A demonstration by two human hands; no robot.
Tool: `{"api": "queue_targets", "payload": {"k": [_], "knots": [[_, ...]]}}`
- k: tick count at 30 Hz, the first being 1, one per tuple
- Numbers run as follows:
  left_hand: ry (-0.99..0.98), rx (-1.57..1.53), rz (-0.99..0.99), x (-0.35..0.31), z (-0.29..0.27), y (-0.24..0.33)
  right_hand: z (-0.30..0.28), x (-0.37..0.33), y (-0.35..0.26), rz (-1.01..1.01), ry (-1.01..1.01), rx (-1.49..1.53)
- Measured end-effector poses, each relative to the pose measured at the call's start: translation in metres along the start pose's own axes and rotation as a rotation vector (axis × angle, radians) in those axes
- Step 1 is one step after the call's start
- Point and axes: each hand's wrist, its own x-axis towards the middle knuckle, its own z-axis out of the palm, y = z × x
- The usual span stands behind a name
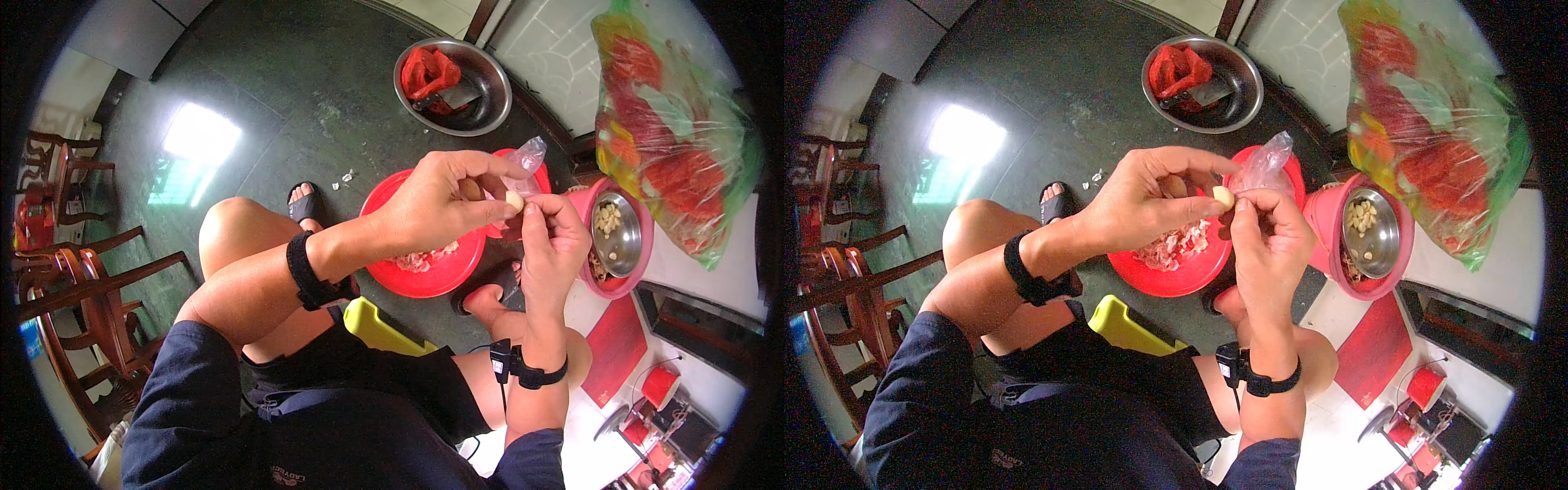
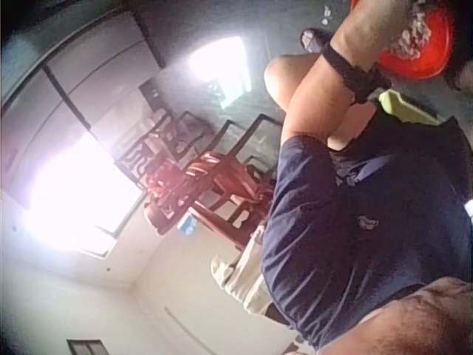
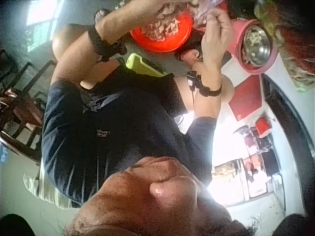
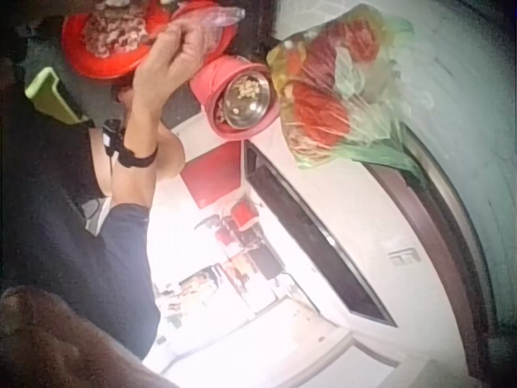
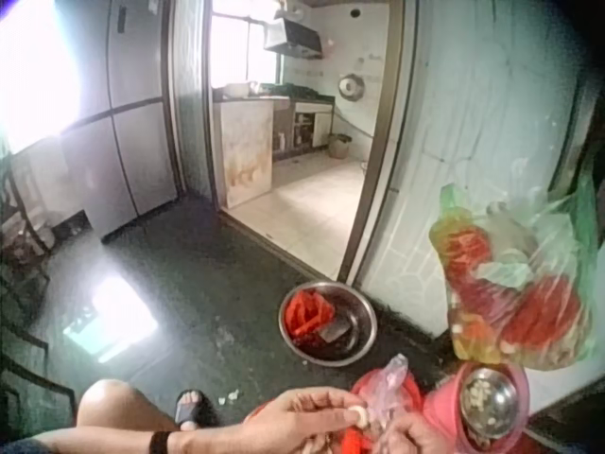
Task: Peel cloves of garlic by hand and place them into a bowl.
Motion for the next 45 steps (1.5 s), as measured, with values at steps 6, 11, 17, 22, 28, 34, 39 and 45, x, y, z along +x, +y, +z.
{"api": "queue_targets", "payload": {"k": [6,11,17,22,28,34,39,45], "knots": [[-0.056,-0.435,-0.231,0.006,-0.005,-0.014,0.002,0.001,-0.003,0.013,0.032,0.125],[-0.08,-0.717,-0.393,0.008,-0.013,-0.018,-0.006,0.0,0.005,0.034,-0.129,-0.199],[0.039,-0.703,-0.537,0.01,-0.014,-0.013,0.008,0.002,0.004,-0.063,-0.043,-0.253],[0.027,-0.666,-0.545,0.006,-0.011,-0.021,0.012,0.004,-0.001,-0.292,0.04,-0.249],[0.006,-0.659,-0.525,0.003,-0.004,-0.03,0.005,0.003,0.009,-0.235,0.049,-0.296],[0.049,-0.471,-0.559,0.005,0.004,-0.031,0.007,0.004,0.002,-0.157,-0.054,-0.27],[-0.001,-0.417,-0.663,0.003,0.005,-0.016,-0.028,0.015,0.02,-0.079,0.017,-0.302],[-0.132,-0.564,-0.593,0.007,-0.001,-0.052,-0.217,0.033,0.106,0.289,0.671,-0.174]]}}
